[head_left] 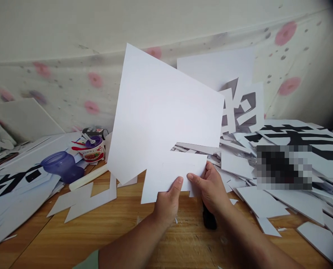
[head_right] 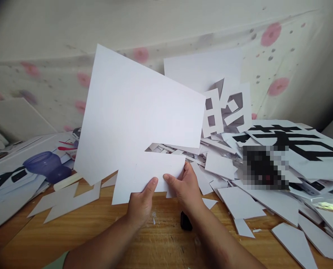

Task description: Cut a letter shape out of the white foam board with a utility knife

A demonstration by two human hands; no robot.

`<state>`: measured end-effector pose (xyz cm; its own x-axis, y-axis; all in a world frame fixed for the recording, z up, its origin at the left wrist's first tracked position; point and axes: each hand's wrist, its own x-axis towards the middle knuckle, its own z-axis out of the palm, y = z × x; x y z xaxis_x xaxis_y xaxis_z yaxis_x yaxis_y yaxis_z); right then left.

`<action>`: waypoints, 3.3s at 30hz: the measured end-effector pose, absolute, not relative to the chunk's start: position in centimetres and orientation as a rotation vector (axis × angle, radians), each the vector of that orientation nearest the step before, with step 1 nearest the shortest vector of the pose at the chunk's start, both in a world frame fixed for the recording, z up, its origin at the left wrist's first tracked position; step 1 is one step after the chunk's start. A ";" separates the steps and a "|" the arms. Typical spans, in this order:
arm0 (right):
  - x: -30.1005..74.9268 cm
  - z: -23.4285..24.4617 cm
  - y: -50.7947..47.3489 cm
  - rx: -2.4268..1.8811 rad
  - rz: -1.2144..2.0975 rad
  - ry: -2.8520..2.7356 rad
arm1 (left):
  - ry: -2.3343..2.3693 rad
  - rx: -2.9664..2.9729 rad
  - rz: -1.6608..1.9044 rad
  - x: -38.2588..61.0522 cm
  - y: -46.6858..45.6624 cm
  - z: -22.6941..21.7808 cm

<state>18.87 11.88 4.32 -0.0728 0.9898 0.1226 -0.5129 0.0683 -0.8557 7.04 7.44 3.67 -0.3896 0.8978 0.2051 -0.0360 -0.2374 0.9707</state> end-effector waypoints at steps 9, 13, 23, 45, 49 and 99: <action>18.7 4.4 11.6 -0.768 1.370 -0.944 | 1.241 0.923 1.754 7.5 7.7 3.1; 18.5 4.5 11.5 -0.796 1.375 -0.953 | 1.218 0.886 1.781 7.6 7.7 3.2; 18.2 4.3 11.4 -0.832 1.318 -0.977 | 1.220 0.819 1.767 7.9 7.7 3.7; 18.8 3.8 11.9 -0.862 1.310 -0.888 | 1.219 0.961 1.570 7.4 7.0 4.2; 18.9 3.5 11.9 -0.882 1.308 -0.891 | 1.178 0.986 1.573 7.3 7.0 4.6; 20.0 5.0 11.8 -0.474 1.690 -0.803 | 0.742 0.836 1.624 6.9 8.6 5.3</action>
<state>19.99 11.82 4.95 -0.2704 0.9577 0.0989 -0.6816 -0.1179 -0.7221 6.89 8.56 5.27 -0.1401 0.9803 0.1389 -0.5367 -0.1931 0.8214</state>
